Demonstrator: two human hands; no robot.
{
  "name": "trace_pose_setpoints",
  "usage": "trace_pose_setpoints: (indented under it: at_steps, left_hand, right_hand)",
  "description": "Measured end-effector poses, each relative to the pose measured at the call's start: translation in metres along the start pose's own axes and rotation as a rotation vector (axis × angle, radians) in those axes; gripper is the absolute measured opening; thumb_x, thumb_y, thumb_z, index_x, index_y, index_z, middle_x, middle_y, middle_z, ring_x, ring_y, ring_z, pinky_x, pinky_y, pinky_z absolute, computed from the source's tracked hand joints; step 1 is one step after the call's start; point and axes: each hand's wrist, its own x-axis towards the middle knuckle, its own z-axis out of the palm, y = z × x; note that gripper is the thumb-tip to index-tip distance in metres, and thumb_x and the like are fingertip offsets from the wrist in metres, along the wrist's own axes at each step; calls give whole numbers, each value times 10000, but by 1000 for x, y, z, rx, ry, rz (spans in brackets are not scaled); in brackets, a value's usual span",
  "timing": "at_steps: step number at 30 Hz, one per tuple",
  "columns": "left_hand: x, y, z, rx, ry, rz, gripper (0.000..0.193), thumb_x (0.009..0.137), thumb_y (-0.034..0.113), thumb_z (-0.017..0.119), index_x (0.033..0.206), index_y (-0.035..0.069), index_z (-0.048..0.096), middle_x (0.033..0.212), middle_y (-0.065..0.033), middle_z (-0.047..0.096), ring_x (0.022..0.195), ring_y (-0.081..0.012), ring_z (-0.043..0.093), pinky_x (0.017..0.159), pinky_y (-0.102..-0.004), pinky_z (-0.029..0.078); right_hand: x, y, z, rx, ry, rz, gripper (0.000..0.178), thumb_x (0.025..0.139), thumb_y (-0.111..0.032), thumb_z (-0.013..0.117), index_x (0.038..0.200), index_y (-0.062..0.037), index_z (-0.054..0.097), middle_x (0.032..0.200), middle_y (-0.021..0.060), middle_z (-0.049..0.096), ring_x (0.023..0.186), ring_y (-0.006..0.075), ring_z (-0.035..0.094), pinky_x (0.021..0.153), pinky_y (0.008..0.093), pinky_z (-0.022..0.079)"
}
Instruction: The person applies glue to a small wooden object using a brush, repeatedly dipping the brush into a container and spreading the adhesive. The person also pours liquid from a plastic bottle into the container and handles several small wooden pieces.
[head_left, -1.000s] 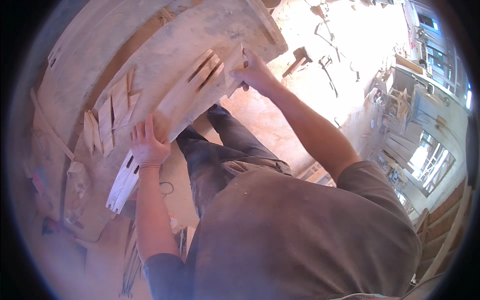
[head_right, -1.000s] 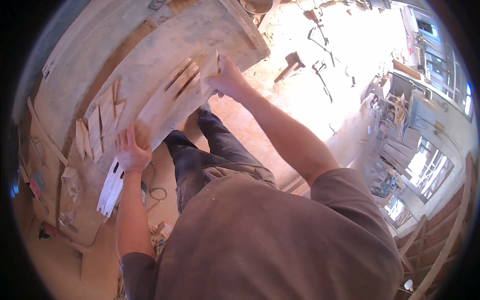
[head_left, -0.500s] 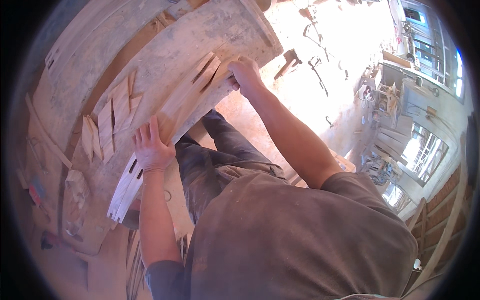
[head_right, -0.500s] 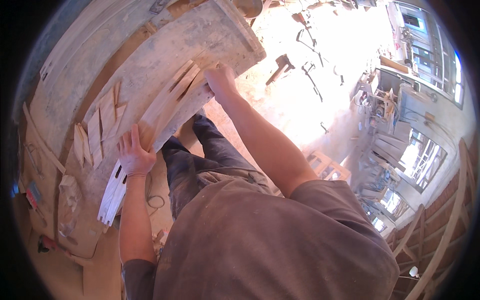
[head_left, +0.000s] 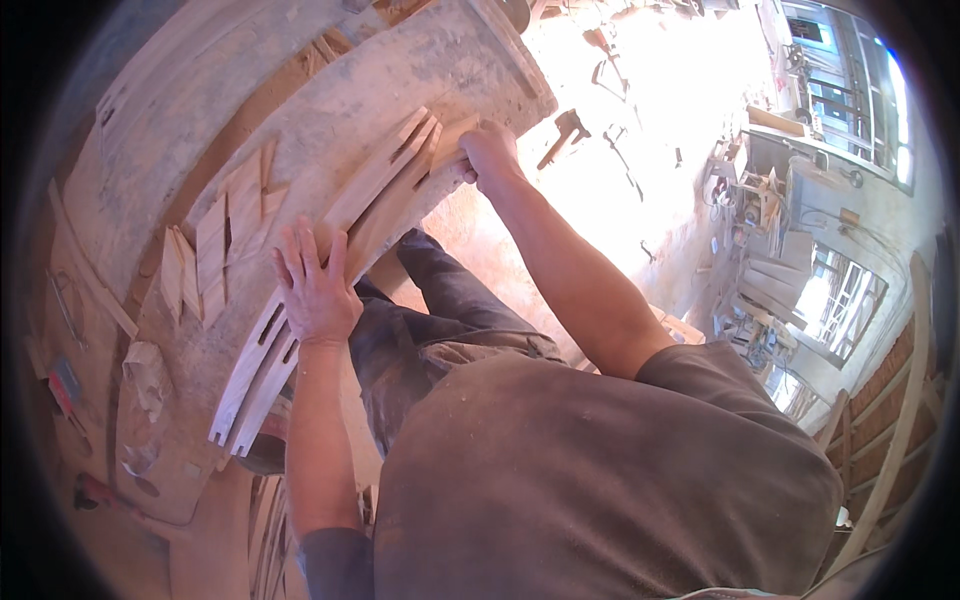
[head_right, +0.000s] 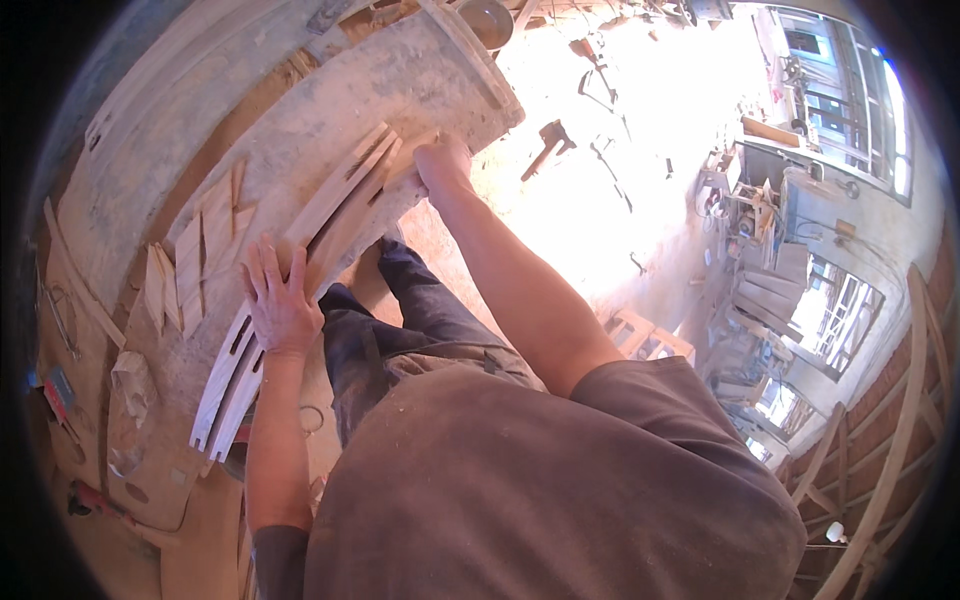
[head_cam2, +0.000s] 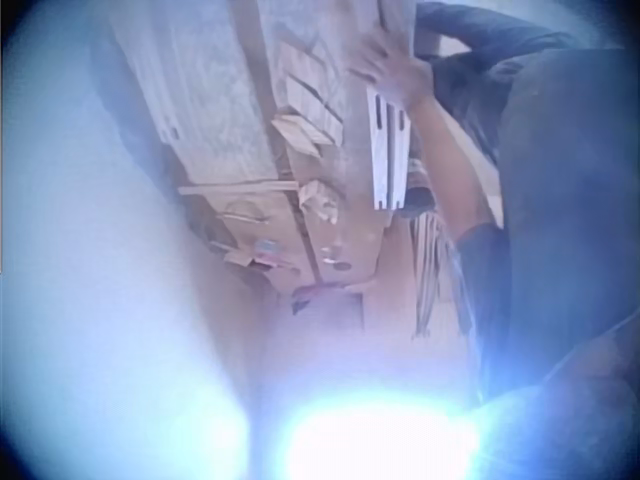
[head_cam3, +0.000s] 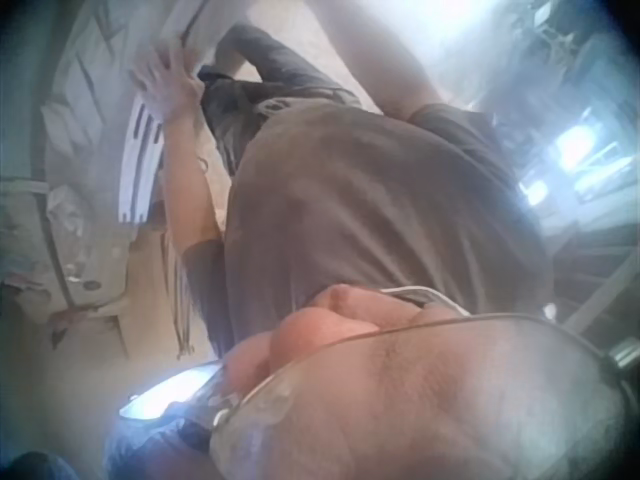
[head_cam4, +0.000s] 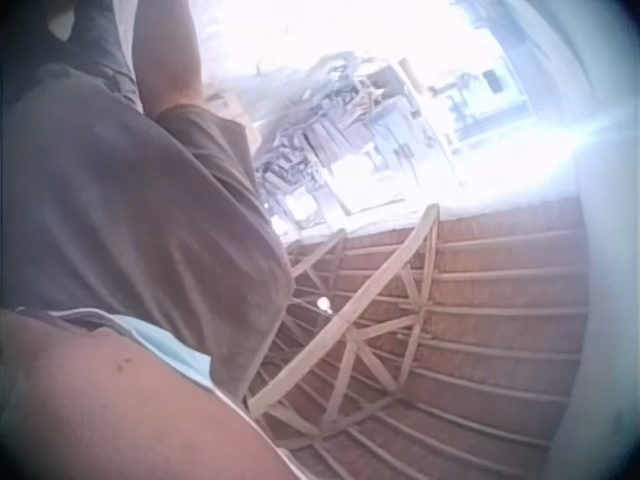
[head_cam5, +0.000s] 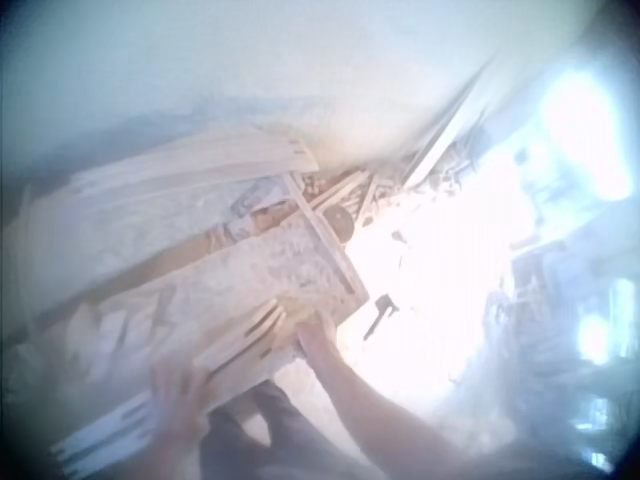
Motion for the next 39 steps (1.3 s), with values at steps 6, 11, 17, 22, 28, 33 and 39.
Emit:
trace_pose_setpoints:
  at_steps: [6, 11, 17, 22, 28, 33, 39]
  left_hand:
    - [-5, 6, 0, -37, 29, 21, 632, 782, 84, 718, 1395, 203, 619, 1684, -184, 259, 1563, -444, 197, 1258, -610, 203]
    - [-5, 12, -5, -25, -31, 8, 615, 763, 62, 717, 1360, 181, 628, 1673, -183, 266, 1558, -449, 205, 1256, -611, 212]
    - [-10, 9, 1, 7, 14, 28, 633, 739, 39, 726, 1348, 167, 615, 1671, -187, 256, 1545, -451, 235, 1244, -621, 229]
    - [-6, 11, -1, 20, 16, 48, 639, 722, 64, 759, 1339, 160, 621, 1668, -194, 257, 1536, -452, 250, 1239, -623, 239]
    - [-7, 10, 2, 30, -14, 27, 659, 696, 53, 797, 1328, 137, 629, 1661, -209, 245, 1549, -461, 196, 1246, -625, 228]
    - [-6, 12, -5, -23, -9, 53, 644, 700, 42, 781, 1321, 119, 626, 1656, -210, 250, 1551, -467, 186, 1249, -646, 202]
    - [7, 32, -9, -64, -9, 85, 623, 697, -1, 722, 1304, 100, 624, 1664, -169, 273, 1558, -465, 167, 1252, -662, 169]
  right_hand:
    - [1, 0, 3, -146, 161, -91, 524, 837, -41, 535, 1342, -20, 673, 886, 212, 747, 564, 260, 708, 472, 369, 532]
    - [6, 7, 0, -231, 126, -170, 609, 852, -30, 567, 1459, 19, 568, 785, 151, 689, 540, 186, 634, 431, 335, 450]
    - [0, 0, -9, -164, -78, -133, 576, 856, -32, 574, 1431, -9, 606, 810, 170, 702, 571, 202, 654, 468, 339, 486]
    - [31, 42, 11, -282, 183, -347, 560, 854, -68, 593, 1409, 9, 610, 982, 253, 722, 889, 323, 703, 743, 403, 549]
    - [3, 15, 5, -72, 23, -178, 587, 847, -33, 627, 1427, 44, 572, 813, 160, 681, 556, 192, 631, 448, 335, 461]
    - [3, 7, -16, 112, -231, 23, 602, 840, -30, 650, 1422, 75, 541, 797, 138, 674, 521, 179, 604, 409, 320, 427]
    - [35, 25, -18, -68, 216, -324, 269, 836, -23, 660, 1093, 54, 655, 795, 160, 692, 475, 166, 570, 369, 313, 344]
